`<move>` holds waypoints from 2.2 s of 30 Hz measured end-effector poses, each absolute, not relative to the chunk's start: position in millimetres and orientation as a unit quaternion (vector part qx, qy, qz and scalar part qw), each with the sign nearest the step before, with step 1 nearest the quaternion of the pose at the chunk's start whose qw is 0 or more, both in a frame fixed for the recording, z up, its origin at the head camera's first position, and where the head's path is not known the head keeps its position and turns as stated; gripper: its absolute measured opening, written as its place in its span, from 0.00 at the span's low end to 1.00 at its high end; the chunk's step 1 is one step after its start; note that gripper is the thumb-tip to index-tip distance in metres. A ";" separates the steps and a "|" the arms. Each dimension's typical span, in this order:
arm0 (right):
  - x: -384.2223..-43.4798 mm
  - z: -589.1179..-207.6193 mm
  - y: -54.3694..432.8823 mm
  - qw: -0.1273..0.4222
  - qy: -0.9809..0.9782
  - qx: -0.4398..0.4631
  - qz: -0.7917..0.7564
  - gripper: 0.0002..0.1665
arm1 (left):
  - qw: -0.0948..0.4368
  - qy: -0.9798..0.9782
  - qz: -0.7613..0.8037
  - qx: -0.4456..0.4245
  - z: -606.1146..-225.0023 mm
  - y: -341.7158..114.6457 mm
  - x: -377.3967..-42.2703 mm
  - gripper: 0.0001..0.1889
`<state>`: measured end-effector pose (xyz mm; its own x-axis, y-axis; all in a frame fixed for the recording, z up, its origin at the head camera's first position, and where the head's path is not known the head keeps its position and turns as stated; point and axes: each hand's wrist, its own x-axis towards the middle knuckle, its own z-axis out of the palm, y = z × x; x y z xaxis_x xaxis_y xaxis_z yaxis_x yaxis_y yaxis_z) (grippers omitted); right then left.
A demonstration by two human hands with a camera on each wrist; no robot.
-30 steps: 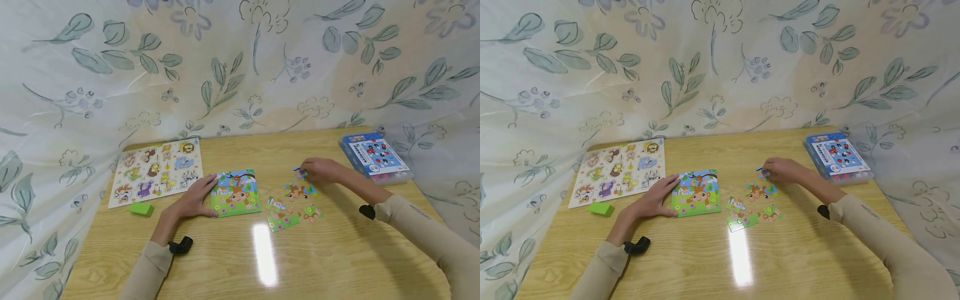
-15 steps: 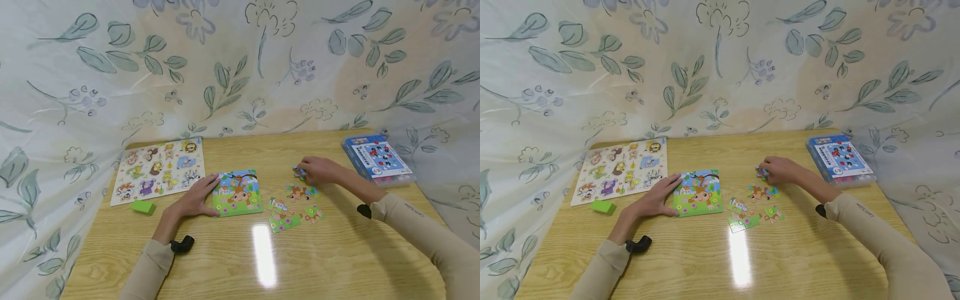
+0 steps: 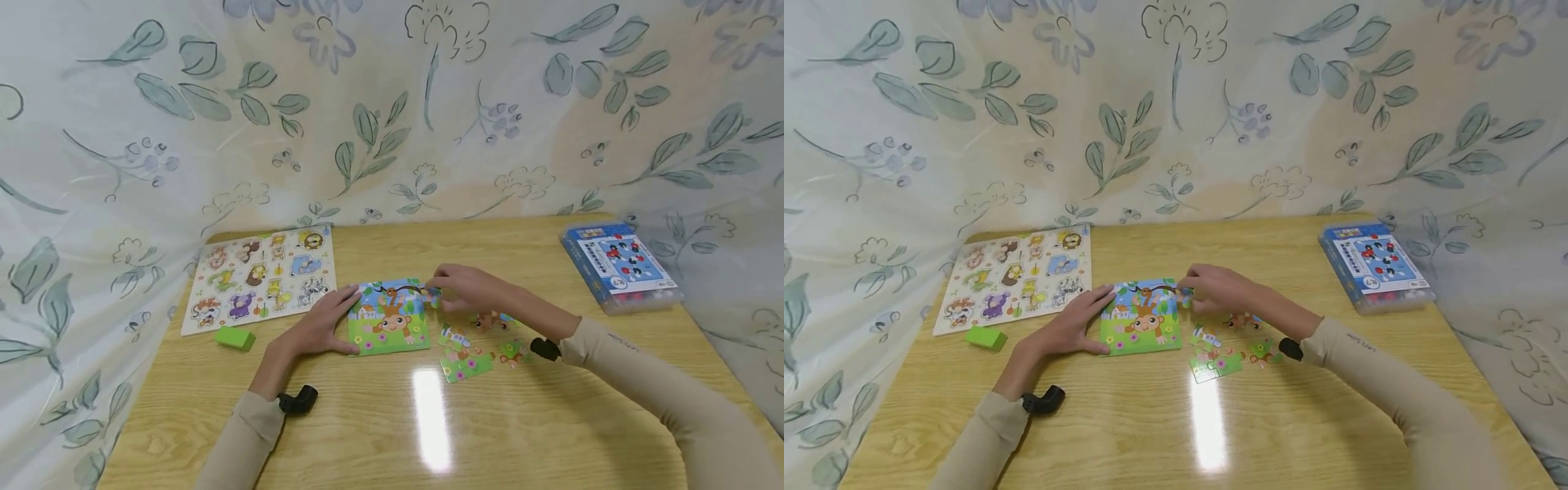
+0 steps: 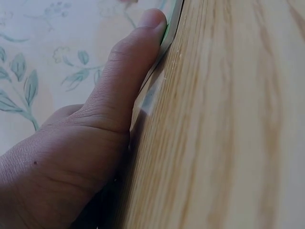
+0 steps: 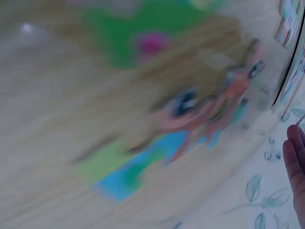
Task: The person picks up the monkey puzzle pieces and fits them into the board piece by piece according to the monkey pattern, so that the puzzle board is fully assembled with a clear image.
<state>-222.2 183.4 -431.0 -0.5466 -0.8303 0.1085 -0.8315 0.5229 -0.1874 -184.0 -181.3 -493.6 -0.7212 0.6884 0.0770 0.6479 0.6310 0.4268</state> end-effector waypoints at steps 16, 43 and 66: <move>-248.3 -445.3 134.9 -0.018 -0.858 0.512 0.040 0.20 | 0.048 0.902 0.220 0.370 -494.2 -179.0 -185.0 0.60; -253.8 -443.1 126.2 0.032 -0.827 0.561 -0.024 0.15 | 0.045 0.902 0.214 0.371 -488.2 -183.0 -185.5 0.59; -185.7 -440.4 205.1 -0.032 -0.898 0.412 0.151 0.27 | 0.049 0.910 0.198 0.362 -494.6 -178.5 -185.2 0.60</move>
